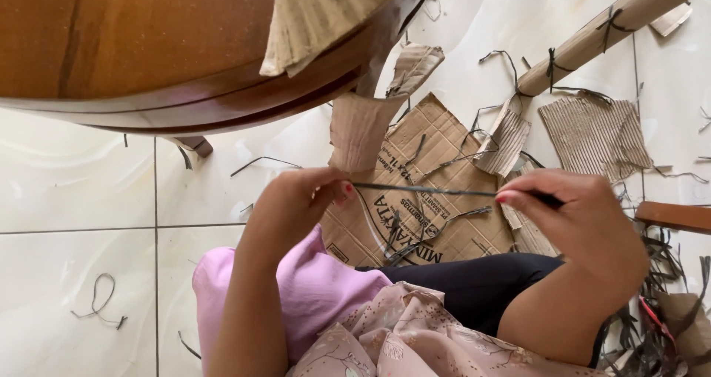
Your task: Wrapping wooden chair legs with protective cardboard and securing them with plastic ties.
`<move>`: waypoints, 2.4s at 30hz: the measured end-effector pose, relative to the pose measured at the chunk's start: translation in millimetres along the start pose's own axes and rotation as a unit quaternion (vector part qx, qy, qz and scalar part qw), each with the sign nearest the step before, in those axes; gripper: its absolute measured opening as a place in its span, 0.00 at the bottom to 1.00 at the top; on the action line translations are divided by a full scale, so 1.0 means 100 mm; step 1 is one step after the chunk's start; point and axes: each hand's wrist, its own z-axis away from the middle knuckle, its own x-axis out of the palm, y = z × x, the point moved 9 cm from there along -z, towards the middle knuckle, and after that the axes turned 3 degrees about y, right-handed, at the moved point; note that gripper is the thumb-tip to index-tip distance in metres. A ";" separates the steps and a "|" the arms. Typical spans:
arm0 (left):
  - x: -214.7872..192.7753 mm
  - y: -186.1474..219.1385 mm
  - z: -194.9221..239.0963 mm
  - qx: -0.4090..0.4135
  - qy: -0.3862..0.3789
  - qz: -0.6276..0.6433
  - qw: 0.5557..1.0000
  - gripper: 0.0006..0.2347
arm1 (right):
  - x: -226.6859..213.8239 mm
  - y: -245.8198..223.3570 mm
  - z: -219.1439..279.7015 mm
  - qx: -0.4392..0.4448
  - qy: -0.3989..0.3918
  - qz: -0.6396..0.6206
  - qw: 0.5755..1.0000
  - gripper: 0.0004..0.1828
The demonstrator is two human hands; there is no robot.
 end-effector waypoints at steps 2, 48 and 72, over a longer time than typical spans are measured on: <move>0.02 -0.08 -0.07 -0.017 0.002 0.000 1.000 0.06 | -0.10 0.01 0.07 0.052 0.046 0.032 0.997 0.10; -0.09 -0.97 -0.54 0.029 0.177 0.436 0.882 0.12 | 1.35 -1.49 -1.08 -0.210 0.201 -0.226 0.930 0.14; -0.70 0.40 0.12 0.359 0.274 0.174 0.875 0.06 | 1.24 -1.72 -0.56 -0.066 0.245 -0.131 0.958 0.16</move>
